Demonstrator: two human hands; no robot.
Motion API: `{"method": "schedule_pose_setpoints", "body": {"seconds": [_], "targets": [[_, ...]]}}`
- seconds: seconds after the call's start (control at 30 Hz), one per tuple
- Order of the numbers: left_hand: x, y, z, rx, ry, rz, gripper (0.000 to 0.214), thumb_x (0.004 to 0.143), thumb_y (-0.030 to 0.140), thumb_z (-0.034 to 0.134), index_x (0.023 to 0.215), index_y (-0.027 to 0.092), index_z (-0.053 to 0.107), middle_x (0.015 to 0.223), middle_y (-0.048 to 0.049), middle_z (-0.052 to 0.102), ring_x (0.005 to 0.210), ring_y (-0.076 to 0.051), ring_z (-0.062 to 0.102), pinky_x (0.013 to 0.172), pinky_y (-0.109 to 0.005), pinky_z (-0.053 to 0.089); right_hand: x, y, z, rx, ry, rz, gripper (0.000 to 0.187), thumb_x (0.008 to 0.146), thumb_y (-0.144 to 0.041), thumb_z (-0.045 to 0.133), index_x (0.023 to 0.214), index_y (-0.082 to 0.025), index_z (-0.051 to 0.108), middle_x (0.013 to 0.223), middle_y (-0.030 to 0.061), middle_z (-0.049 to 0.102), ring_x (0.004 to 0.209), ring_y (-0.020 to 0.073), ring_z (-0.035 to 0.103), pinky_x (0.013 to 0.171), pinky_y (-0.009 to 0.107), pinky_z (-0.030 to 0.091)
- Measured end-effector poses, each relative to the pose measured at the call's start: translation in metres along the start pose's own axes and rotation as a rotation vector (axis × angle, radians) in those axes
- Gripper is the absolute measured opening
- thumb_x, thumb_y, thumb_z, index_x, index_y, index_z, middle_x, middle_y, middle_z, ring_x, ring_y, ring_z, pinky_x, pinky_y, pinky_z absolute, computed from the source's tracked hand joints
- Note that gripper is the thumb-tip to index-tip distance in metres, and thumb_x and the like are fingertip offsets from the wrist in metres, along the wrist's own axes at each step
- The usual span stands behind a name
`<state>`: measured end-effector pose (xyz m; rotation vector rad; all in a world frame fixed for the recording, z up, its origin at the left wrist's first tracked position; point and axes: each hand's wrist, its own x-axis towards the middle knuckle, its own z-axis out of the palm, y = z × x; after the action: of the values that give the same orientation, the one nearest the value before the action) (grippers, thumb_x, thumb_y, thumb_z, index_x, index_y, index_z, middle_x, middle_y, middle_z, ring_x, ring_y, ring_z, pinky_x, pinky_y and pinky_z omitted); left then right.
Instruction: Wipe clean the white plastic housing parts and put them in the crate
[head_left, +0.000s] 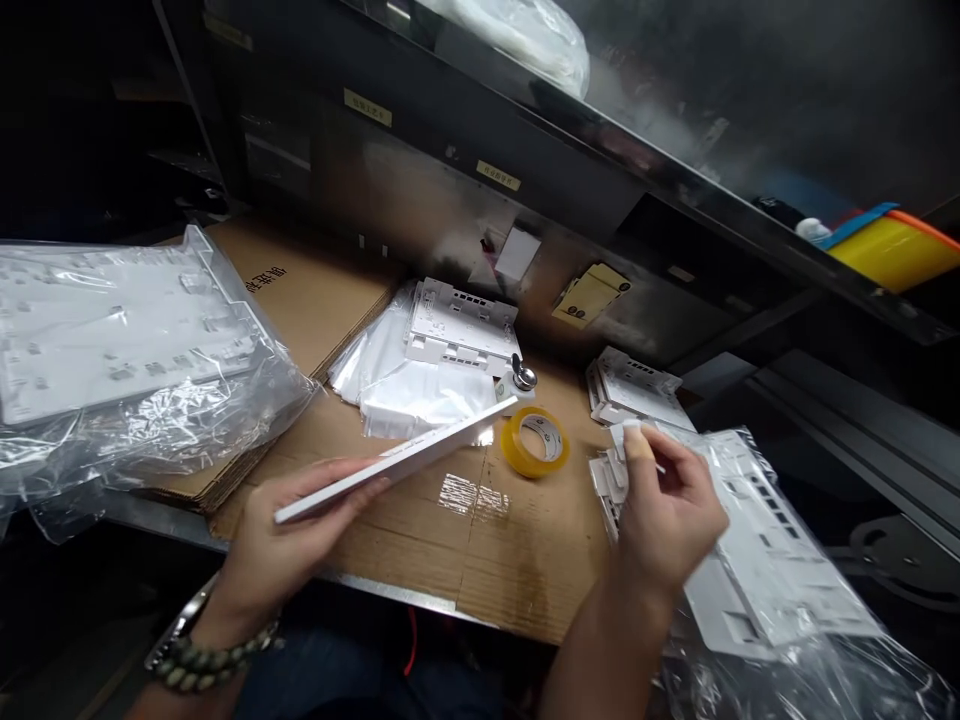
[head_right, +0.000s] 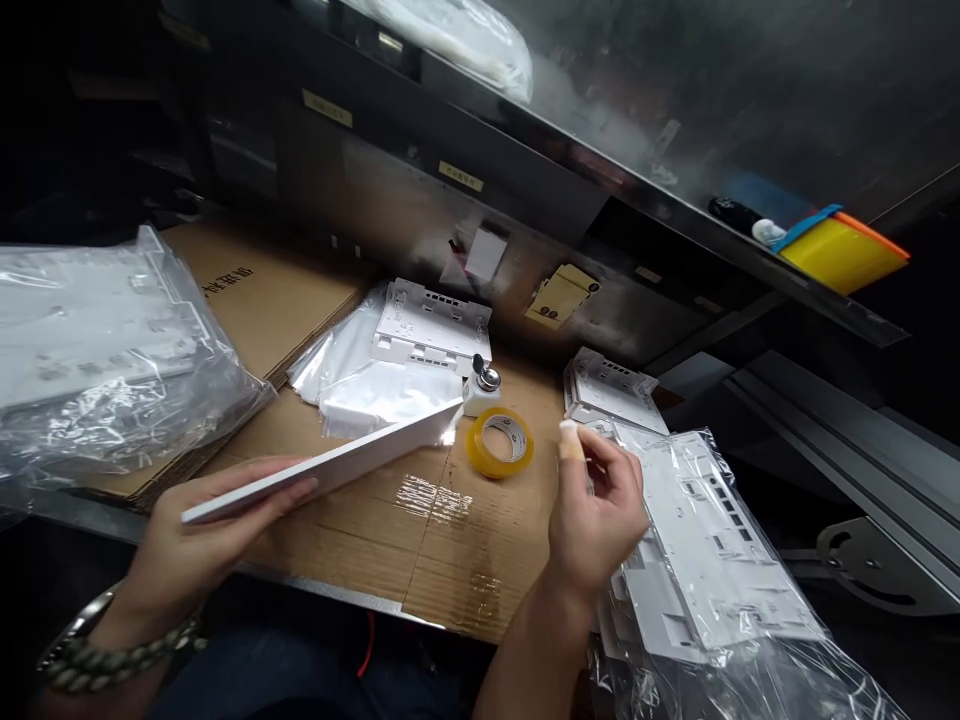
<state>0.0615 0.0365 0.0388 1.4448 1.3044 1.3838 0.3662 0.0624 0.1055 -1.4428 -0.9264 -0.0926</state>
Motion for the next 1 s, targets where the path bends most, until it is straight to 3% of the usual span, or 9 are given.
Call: {"method": "schedule_pose_setpoints", "body": {"seconds": [0.2,0.37,0.47,0.57,0.67,0.77,0.83,0.9,1.0], "targets": [[0.003,0.010,-0.025,-0.133,-0.040,-0.116,0.021,0.072,0.035,0.091,0.090,0.026,0.083,0.087,-0.0029,0.083,0.077,-0.024,0.079,0.067,-0.021,0.065,-0.048,-0.004,-0.038,0.337,-0.233,0.439,0.027,0.093,-0.044,0.069,0.107,-0.021,0.065,0.107,0.0070,0.076,0.074,0.0143,0.069,0.064,0.027,0.053],[0.000,0.024,-0.030,-0.064,-0.141,-0.039,0.020,0.073,0.035,0.089,0.090,0.026,0.084,0.088,-0.0044,0.083,0.078,-0.028,0.080,0.069,-0.029,0.067,-0.065,-0.013,-0.038,0.600,-0.497,0.681,0.033,0.096,-0.050,0.061,0.111,-0.021,0.056,0.124,0.0147,0.073,0.066,0.0153,0.071,0.043,0.023,0.050],[-0.007,0.033,-0.027,-0.079,-0.156,-0.042,0.018,0.074,0.038,0.087,0.088,0.026,0.084,0.090,-0.0048,0.083,0.077,-0.027,0.079,0.069,-0.031,0.068,-0.070,-0.021,-0.034,0.662,-0.621,0.733,0.037,0.095,-0.055,0.059,0.109,-0.021,0.057,0.110,0.0094,0.075,0.066,0.0179,0.072,0.039,0.024,0.051],[-0.011,0.032,-0.023,-0.157,-0.158,-0.015,0.016,0.077,0.040,0.087,0.084,0.027,0.083,0.091,-0.0051,0.083,0.091,-0.029,0.079,0.086,-0.037,0.066,-0.076,-0.021,-0.035,0.740,-0.639,0.736,0.032,0.097,-0.055,0.055,0.100,-0.023,0.058,0.080,0.0009,0.069,0.062,0.0182,0.068,0.046,0.028,0.054],[-0.005,0.022,-0.015,-0.362,-0.108,0.057,0.036,0.075,0.057,0.085,0.097,0.029,0.082,0.121,-0.0065,0.079,0.133,-0.034,0.061,0.116,-0.049,0.046,-0.079,-0.018,-0.042,0.784,-0.500,0.598,0.028,0.097,-0.049,0.053,0.088,-0.023,0.060,0.072,-0.0017,0.061,0.060,0.0155,0.060,0.058,0.031,0.054],[0.006,0.016,-0.003,-0.788,-0.035,-0.270,0.063,0.085,0.083,0.052,0.119,0.035,0.075,0.143,0.0014,0.067,0.143,-0.028,0.050,0.108,-0.042,0.054,-0.080,-0.018,-0.051,0.760,-0.417,0.502,0.028,0.095,-0.048,0.053,0.084,-0.023,0.061,0.068,-0.0020,0.055,0.060,0.0165,0.057,0.055,0.030,0.048],[0.012,0.017,0.007,-0.956,-0.192,-0.612,0.082,0.089,0.087,0.031,0.123,0.025,0.073,0.133,-0.0062,0.073,0.133,-0.030,0.061,0.098,-0.043,0.061,-0.080,-0.021,-0.057,0.732,-0.459,0.492,0.029,0.095,-0.050,0.049,0.085,-0.025,0.059,0.063,-0.0022,0.055,0.056,0.0184,0.056,0.050,0.030,0.044],[0.015,0.021,0.017,-0.977,-0.414,-0.782,0.090,0.087,0.085,0.032,0.121,0.011,0.072,0.119,-0.0188,0.077,0.122,-0.038,0.068,0.096,-0.052,0.061,-0.079,-0.021,-0.064,0.704,-0.531,0.511,0.028,0.096,-0.052,0.046,0.089,-0.027,0.056,0.060,-0.0030,0.056,0.053,0.0198,0.056,0.048,0.030,0.045],[0.017,0.029,0.024,-0.988,-0.504,-0.796,0.071,0.087,0.062,0.048,0.127,0.006,0.067,0.113,-0.0226,0.078,0.118,-0.043,0.070,0.101,-0.063,0.055,-0.073,-0.008,-0.074,0.635,-0.594,0.564,0.027,0.093,-0.054,0.053,0.098,-0.028,0.054,0.064,-0.0037,0.061,0.051,0.0188,0.056,0.049,0.031,0.047]]}}
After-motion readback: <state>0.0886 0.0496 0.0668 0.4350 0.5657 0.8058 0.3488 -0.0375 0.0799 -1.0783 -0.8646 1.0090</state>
